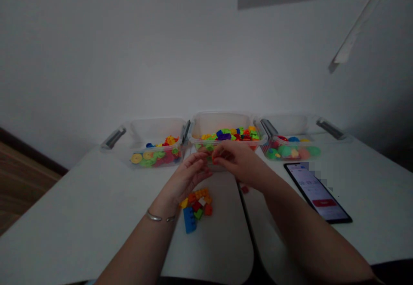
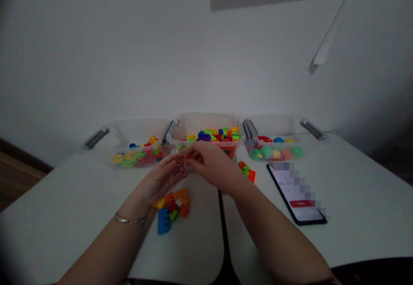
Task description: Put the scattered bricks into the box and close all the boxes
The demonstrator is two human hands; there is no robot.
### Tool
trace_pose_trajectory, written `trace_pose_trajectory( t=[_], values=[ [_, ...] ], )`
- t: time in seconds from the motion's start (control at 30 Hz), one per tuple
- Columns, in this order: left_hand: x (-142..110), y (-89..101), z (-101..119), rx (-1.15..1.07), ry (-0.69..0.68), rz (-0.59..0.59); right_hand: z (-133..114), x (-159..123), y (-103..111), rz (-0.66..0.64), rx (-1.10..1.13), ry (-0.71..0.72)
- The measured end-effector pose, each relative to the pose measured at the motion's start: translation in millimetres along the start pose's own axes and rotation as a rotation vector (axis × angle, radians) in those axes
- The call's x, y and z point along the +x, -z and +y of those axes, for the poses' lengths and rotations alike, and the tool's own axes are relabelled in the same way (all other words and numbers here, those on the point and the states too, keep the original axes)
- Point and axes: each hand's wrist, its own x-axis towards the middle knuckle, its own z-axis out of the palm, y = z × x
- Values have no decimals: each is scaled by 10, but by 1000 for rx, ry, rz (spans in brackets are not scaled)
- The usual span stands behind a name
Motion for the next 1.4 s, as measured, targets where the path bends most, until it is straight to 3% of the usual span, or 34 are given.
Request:
trace_pose_trajectory(
  t=[0.1, 0.2, 0.3, 0.4, 0.53, 0.77, 1.2, 1.4],
  values=[
    [5, 51, 8, 329, -15, 55, 90, -3, 253, 243, -201, 57],
    [8, 126, 26, 849, -80, 15, 256, -3, 462, 383, -403, 67],
    [-1, 215, 56, 1238, -133, -82, 410, 9, 544, 344, -504, -14],
    [-16, 294, 74, 1390, -144, -155, 460, 30, 527, 215, -590, -127],
    [-17, 334, 42, 1456, -99, -218, 400, 45, 472, 104, -701, -186],
    [-6, 276, -50, 1406, -51, -321, 304, 21, 418, 107, -751, -174],
    [26, 192, -166, 1426, -233, -278, 274, -6, 327, 149, -795, -133],
    [-7, 192, -127, 1362, -207, -307, 235, -36, 346, 156, -757, -75]
  ],
)
